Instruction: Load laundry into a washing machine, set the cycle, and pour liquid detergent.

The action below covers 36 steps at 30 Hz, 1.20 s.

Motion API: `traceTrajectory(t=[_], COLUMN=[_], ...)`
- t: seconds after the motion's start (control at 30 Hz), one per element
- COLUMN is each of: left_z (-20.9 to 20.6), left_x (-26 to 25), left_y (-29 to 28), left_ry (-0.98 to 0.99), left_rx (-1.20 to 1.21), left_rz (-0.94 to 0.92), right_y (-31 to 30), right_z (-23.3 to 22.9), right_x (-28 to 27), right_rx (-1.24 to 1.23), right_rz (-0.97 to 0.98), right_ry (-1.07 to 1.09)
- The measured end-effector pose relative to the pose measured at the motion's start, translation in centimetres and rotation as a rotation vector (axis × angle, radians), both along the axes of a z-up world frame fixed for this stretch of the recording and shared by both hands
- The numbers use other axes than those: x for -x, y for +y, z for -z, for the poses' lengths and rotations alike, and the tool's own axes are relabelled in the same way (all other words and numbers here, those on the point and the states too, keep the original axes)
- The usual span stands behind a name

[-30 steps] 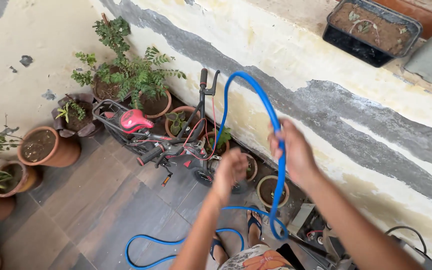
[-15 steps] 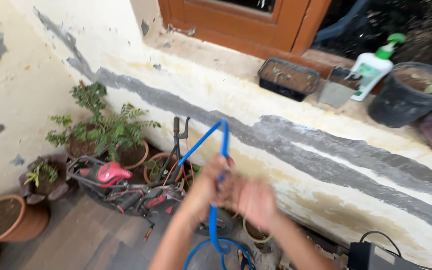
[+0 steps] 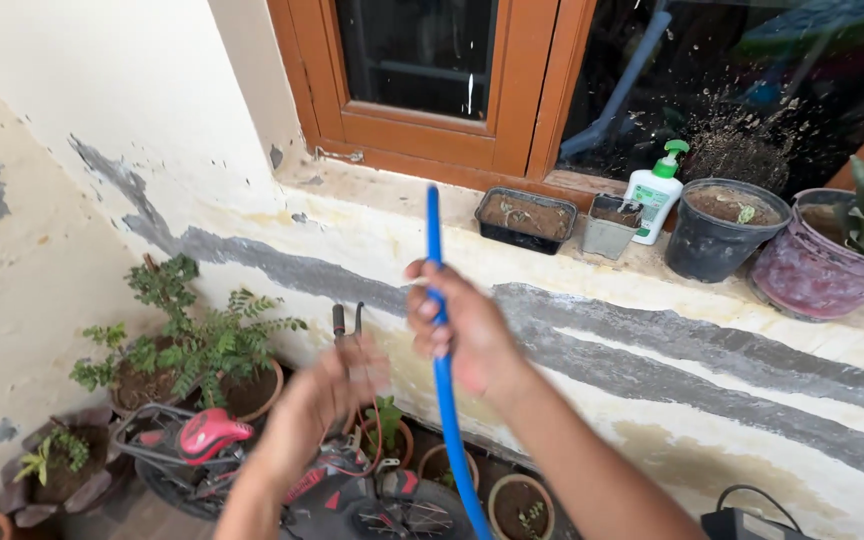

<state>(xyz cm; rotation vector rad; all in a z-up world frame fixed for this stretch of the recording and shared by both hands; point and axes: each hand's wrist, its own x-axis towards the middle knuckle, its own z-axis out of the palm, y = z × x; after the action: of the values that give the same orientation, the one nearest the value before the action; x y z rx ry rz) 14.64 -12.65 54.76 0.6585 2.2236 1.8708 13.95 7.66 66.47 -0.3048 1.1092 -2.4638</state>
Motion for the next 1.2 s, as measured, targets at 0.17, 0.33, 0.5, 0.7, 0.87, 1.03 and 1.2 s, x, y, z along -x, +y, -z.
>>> traceTrajectory(t=[0.17, 0.33, 0.5, 0.7, 0.87, 1.03, 1.2], left_z=[-13.8, -11.8, -15.5, -20.1, -19.6, -17.0, -17.1], left_x=[1.8, 10.7, 13.2, 19.0, 21.5, 22.1, 17.6], left_y=[0.5, 5.8, 11.4, 14.4, 15.1, 17.3, 23.3], left_ry=[-0.193, -0.022, 0.342, -0.01, -0.062, -0.045, -0.197], left_rx=[-0.383, -0.22, -0.068, -0.423, -0.622, -0.632, -0.591], left_rz=[-0.152, -0.248, -0.383, -0.264, -0.22, -0.056, 0.242], right_y=[-5.6, -4.0, 1.5, 3.3, 6.2, 14.6, 27.0], right_z=[3.3, 1.6, -1.9, -3.5, -3.4, -3.4, -3.2], right_x=[-2.0, 2.0, 7.3, 11.8, 15.5, 14.7, 9.1], right_rx=[-0.282, -0.437, -0.242, -0.303, -0.565, -0.867, -0.677], right_rz=[0.181, 0.387, 0.385, 0.375, 0.385, 0.732, 1.339], right_ry=[0.292, 0.194, 0.241, 0.343, 0.558, 0.816, 0.765])
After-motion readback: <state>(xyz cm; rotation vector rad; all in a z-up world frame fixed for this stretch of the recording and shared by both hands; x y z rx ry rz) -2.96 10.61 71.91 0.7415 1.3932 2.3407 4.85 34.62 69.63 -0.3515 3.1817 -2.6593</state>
